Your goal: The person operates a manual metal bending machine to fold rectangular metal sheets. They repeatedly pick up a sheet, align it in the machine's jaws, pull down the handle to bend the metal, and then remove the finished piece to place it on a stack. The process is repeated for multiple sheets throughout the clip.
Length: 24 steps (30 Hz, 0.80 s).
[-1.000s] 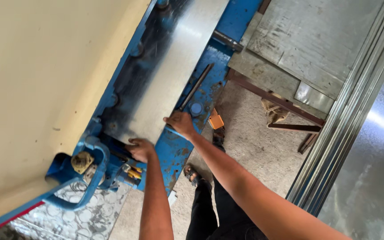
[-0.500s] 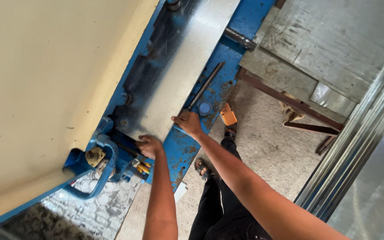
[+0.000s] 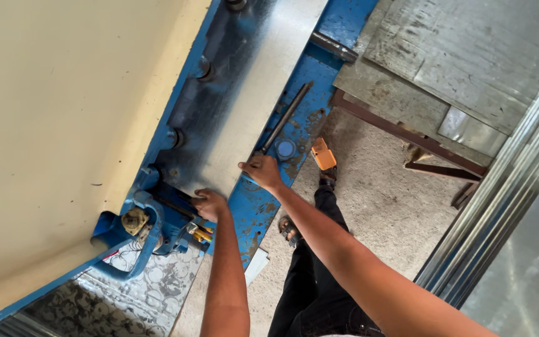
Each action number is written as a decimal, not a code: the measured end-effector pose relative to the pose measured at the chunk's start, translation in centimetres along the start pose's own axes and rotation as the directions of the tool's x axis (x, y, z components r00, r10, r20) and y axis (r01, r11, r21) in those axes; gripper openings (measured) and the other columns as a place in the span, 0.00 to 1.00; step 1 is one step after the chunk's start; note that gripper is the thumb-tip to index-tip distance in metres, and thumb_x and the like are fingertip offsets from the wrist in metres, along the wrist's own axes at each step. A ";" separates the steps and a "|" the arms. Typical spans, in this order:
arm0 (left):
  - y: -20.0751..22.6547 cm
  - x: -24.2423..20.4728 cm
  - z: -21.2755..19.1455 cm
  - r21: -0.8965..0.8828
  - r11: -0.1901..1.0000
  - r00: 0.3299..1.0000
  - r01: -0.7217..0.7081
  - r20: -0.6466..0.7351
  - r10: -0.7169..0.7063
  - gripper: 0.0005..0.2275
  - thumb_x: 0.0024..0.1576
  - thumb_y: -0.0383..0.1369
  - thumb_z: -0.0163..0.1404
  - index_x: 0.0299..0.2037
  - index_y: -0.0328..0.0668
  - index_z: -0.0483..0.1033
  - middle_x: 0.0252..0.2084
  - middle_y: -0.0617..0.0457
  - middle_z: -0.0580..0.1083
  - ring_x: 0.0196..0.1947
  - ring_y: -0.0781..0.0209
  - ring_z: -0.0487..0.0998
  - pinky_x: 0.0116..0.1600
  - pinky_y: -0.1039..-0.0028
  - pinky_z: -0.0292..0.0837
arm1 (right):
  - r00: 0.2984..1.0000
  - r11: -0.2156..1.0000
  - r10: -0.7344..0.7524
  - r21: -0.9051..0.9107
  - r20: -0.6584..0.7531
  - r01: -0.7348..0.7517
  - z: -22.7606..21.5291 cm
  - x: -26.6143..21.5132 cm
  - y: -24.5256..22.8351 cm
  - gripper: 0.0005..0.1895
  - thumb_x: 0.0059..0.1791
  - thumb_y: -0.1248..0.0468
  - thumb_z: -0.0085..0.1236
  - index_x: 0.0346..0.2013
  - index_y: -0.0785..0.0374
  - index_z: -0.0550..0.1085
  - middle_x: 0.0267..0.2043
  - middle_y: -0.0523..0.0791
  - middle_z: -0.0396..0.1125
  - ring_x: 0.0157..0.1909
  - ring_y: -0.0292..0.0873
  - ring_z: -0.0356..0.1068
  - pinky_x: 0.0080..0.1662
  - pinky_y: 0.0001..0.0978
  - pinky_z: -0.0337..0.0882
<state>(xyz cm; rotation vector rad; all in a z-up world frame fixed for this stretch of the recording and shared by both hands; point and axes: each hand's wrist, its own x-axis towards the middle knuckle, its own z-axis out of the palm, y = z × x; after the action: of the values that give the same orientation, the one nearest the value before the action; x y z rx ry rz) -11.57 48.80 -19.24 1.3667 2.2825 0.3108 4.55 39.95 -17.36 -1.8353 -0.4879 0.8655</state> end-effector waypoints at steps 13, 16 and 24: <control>-0.2 0.8 1.1 0.087 0.996 0.996 0.008 -0.093 0.000 0.23 0.66 0.47 0.37 0.53 0.33 0.72 0.45 0.32 0.78 0.42 0.30 0.80 0.47 0.43 0.74 | 1.000 1.000 -0.015 0.017 -0.011 0.015 0.2 0.1 0.9 0.21 0.45 0.49 0.67 0.28 0.67 0.81 0.21 0.50 0.72 0.24 0.44 0.73 0.30 0.39 0.71; 0.0 0.3 0.9 0.065 0.998 0.995 0.022 -0.100 -0.015 0.23 0.66 0.48 0.37 0.53 0.32 0.73 0.44 0.31 0.78 0.42 0.29 0.80 0.48 0.43 0.75 | 0.998 0.997 -0.055 -0.060 0.002 0.055 0.3 0.2 1.5 0.23 0.48 0.49 0.67 0.27 0.70 0.80 0.23 0.53 0.71 0.24 0.48 0.71 0.31 0.41 0.68; 0.8 -0.3 -0.1 0.018 1.000 0.998 -0.007 -0.061 0.008 0.23 0.66 0.47 0.37 0.55 0.31 0.72 0.44 0.27 0.77 0.42 0.26 0.78 0.47 0.41 0.73 | 0.998 0.998 -0.051 0.020 -0.031 0.052 0.3 0.4 1.4 0.20 0.46 0.50 0.67 0.29 0.68 0.82 0.25 0.50 0.75 0.28 0.42 0.76 0.34 0.38 0.73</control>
<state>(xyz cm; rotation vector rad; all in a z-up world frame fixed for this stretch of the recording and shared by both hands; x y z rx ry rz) -10.87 48.87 -18.77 1.3931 2.3352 0.3406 4.46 39.85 -18.81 -1.8066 -0.5029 0.8035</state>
